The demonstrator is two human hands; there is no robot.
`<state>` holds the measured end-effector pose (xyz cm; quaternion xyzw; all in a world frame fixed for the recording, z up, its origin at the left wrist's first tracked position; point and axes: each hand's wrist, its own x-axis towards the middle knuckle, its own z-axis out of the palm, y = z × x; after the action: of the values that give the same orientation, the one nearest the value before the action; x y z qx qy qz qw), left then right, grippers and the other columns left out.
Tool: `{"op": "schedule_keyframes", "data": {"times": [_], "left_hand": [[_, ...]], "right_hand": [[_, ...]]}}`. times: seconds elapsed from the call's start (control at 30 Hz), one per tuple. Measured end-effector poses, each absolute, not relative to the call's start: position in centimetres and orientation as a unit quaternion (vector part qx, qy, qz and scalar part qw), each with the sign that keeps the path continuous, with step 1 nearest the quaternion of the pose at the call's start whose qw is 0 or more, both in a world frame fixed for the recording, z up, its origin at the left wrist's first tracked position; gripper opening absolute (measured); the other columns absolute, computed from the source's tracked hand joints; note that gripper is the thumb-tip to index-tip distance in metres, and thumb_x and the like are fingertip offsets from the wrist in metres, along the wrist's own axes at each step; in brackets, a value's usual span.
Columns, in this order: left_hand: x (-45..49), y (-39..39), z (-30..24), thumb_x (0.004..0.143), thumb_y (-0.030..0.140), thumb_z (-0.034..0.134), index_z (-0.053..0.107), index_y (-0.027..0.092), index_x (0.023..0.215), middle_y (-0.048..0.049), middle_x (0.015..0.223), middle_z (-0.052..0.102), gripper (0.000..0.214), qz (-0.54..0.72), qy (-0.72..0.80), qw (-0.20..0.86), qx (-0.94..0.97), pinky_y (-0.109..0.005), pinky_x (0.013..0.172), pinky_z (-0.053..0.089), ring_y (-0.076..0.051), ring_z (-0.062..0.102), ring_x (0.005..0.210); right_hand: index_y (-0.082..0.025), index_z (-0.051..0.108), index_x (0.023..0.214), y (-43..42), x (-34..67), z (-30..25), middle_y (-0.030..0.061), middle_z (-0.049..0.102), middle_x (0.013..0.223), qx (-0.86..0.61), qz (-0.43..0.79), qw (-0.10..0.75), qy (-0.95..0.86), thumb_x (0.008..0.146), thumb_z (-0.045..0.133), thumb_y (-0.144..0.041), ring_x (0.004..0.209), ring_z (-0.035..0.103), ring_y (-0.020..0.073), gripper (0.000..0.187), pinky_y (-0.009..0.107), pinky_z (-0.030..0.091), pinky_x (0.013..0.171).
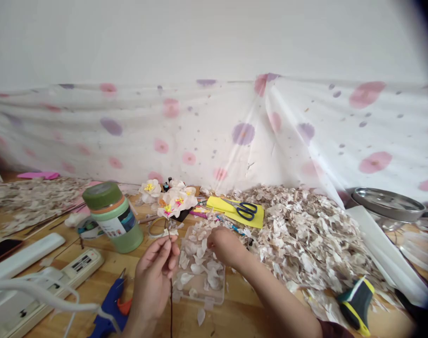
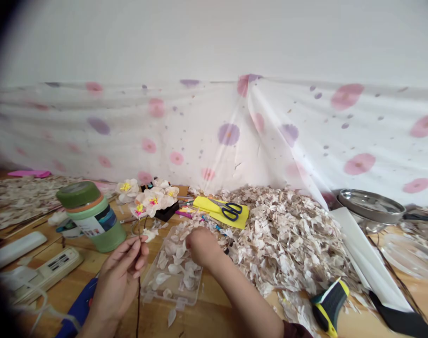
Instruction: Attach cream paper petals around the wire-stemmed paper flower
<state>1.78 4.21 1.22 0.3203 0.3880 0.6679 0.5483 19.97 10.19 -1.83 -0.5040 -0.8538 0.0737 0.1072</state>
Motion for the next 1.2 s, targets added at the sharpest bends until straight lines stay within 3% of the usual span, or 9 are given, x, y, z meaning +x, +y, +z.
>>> {"op": "schedule_keyframes", "data": {"times": [0.47,0.67,0.8,1.03,1.2], "left_hand": [[1.9,4.4,1.0,0.070,0.027,0.074,0.070,0.015,0.084,0.0000,0.062,0.061,0.019,0.669,0.385,0.553,0.313,-0.012,0.037,0.028,-0.005,0.042,0.047],[2.0,4.5,0.8,0.070,0.027,0.074,0.070,0.015,0.083,-0.0001,0.062,0.061,0.018,0.667,0.383,0.557,0.312,-0.013,0.037,0.028,-0.005,0.043,0.047],[2.0,4.4,0.9,0.070,0.028,0.074,0.070,0.016,0.083,0.0002,0.061,0.060,0.018,0.668,0.386,0.554,0.314,-0.013,0.037,0.028,-0.005,0.042,0.047],[2.1,4.4,1.0,0.068,0.028,0.075,0.070,0.015,0.083,-0.0005,0.062,0.061,0.021,0.667,0.389,0.556,0.310,-0.013,0.037,0.028,-0.005,0.042,0.046],[2.1,4.4,1.1,0.069,0.028,0.074,0.070,0.015,0.083,-0.0005,0.062,0.060,0.019,0.666,0.388,0.557,0.310,-0.013,0.037,0.028,-0.005,0.042,0.046]], "right_hand": [[-0.018,0.072,0.089,10.3,18.8,-3.8,0.0073,0.069,0.086,-0.408,0.105,0.085,-0.903,0.067,0.059,-0.008,0.086,0.060,0.0210,0.027,0.026,0.041,0.076],[-0.018,0.072,0.086,10.0,18.6,-3.7,0.0060,0.069,0.084,-0.373,0.107,0.088,-0.918,0.072,0.059,-0.012,0.087,0.059,0.0200,0.020,0.026,0.041,0.078],[-0.016,0.071,0.089,10.0,18.5,-3.7,0.0081,0.068,0.087,-0.381,0.091,0.093,-0.915,0.074,0.063,-0.021,0.087,0.058,0.0211,0.018,0.028,0.041,0.077],[-0.014,0.070,0.076,10.1,18.7,-3.7,0.0098,0.068,0.080,-0.407,0.062,0.082,-0.907,0.077,0.055,-0.013,0.080,0.059,0.0216,0.015,0.029,0.041,0.073],[-0.013,0.069,0.083,9.8,18.6,-3.2,0.0105,0.067,0.085,-0.435,0.057,0.085,-0.895,0.082,0.053,-0.016,0.086,0.059,0.0224,0.017,0.029,0.041,0.078]]}}
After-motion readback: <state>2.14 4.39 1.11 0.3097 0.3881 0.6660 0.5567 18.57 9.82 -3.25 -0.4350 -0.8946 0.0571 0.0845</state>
